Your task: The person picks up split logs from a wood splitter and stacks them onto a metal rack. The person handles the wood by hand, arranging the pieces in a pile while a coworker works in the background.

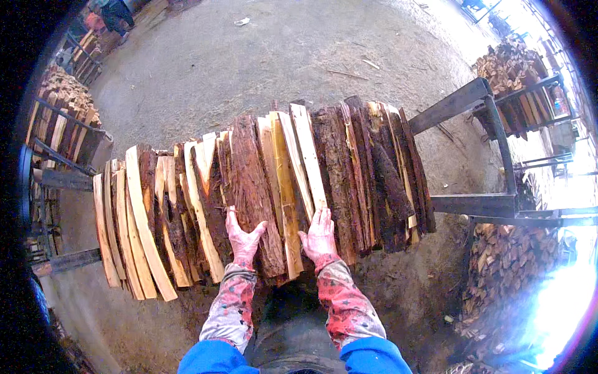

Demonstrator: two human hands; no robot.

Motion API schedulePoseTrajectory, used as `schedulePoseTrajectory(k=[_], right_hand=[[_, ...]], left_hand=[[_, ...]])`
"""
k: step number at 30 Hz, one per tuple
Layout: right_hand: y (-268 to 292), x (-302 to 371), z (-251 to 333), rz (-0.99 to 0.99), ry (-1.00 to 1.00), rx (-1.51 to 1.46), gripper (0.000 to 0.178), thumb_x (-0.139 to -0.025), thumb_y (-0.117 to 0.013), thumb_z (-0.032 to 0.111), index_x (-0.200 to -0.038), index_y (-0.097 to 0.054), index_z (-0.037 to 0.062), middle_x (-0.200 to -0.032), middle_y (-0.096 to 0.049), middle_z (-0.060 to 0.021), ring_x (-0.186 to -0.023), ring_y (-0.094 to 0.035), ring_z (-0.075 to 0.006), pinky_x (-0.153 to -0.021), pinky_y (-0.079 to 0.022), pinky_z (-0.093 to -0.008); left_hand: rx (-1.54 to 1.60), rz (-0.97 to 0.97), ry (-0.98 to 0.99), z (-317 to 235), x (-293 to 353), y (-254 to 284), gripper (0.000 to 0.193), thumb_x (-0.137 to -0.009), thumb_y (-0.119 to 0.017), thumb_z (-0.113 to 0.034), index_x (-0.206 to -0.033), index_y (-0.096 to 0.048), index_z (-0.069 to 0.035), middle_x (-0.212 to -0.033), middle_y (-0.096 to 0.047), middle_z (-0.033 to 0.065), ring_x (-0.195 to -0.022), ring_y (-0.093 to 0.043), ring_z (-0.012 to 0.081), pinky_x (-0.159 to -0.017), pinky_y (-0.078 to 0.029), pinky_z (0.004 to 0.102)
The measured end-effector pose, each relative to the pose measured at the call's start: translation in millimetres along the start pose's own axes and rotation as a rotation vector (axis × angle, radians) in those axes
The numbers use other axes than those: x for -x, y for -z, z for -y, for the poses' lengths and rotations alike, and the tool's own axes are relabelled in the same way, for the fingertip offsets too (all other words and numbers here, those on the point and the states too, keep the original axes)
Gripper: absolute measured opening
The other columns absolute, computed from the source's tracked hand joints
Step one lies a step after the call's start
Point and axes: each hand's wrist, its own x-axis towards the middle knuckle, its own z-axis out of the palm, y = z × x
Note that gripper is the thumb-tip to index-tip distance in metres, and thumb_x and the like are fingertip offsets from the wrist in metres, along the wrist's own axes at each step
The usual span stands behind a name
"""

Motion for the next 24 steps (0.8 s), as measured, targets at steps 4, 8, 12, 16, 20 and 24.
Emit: schedulePoseTrajectory(k=[4, 8, 12, 16, 20, 24], right_hand=[[15, 1, -13, 0.04, 0.05, -0.128, 0.092, -0.079, -0.069, 0.035, -0.141, -0.017, -0.0091, -0.147, -0.019, -0.0266, -0.136, -0.021, -0.0409, -0.11, -0.024, -0.046], [27, 39, -17, -0.071, 0.122, -0.244, 0.084, -0.078, -0.07, 0.033, -0.138, -0.026, -0.0065, -0.142, -0.029, -0.0274, -0.132, -0.026, -0.0428, -0.11, -0.025, -0.0446], [26, 118, -29, -0.097, 0.099, -0.331, 0.074, -0.077, -0.072, 0.028, -0.134, -0.036, -0.0047, -0.135, -0.036, -0.0273, -0.127, -0.033, -0.0427, -0.107, -0.03, -0.0453], [-7, 199, -81, -0.109, -0.042, -0.381, 0.067, -0.077, -0.072, 0.029, -0.13, -0.044, -0.0033, -0.128, -0.044, -0.0264, -0.12, -0.042, -0.0407, -0.101, -0.037, -0.0436], [-31, 278, -149, 0.062, -0.299, -0.46, 0.065, -0.079, -0.068, 0.039, -0.127, -0.048, -0.0002, -0.124, -0.05, -0.0214, -0.114, -0.051, -0.0361, -0.095, -0.043, -0.0418], [-31, 342, -210, 0.183, -0.575, -0.572, 0.062, -0.077, -0.068, 0.04, -0.123, -0.054, 0.0008, -0.114, -0.061, -0.018, -0.107, -0.058, -0.032, -0.092, -0.045, -0.0391]], left_hand=[[-0.067, 0.016, 0.011, -12, -1, 5, 0.101, -0.059, -0.085, -0.034, -0.135, -0.032, 0.006, -0.136, -0.038, 0.0266, -0.128, -0.034, 0.0398, -0.109, -0.026, 0.0446], [-0.229, 0.039, 0.02, -34, 10, 10, 0.105, -0.056, -0.085, -0.042, -0.135, -0.033, 0.005, -0.135, -0.039, 0.0248, -0.128, -0.034, 0.0381, -0.107, -0.027, 0.0456], [-0.421, 0.143, 0.028, -60, 37, 15, 0.113, -0.054, -0.084, -0.05, -0.138, -0.03, 0.003, -0.141, -0.033, 0.0228, -0.134, -0.027, 0.0358, -0.109, -0.022, 0.0495], [-0.489, 0.162, -0.09, -50, 43, 0, 0.105, -0.062, -0.08, -0.038, -0.141, -0.024, 0.003, -0.143, -0.031, 0.0241, -0.134, -0.027, 0.0356, -0.112, -0.02, 0.0449], [-0.523, 0.219, -0.137, -34, 48, 0, 0.101, -0.067, -0.076, -0.037, -0.14, -0.022, 0.008, -0.141, -0.034, 0.0266, -0.132, -0.03, 0.038, -0.112, -0.021, 0.0421], [-0.558, 0.288, -0.274, -8, 48, 6, 0.099, -0.069, -0.075, -0.035, -0.141, -0.022, 0.005, -0.139, -0.034, 0.0283, -0.129, -0.033, 0.0398, -0.109, -0.026, 0.0436]])
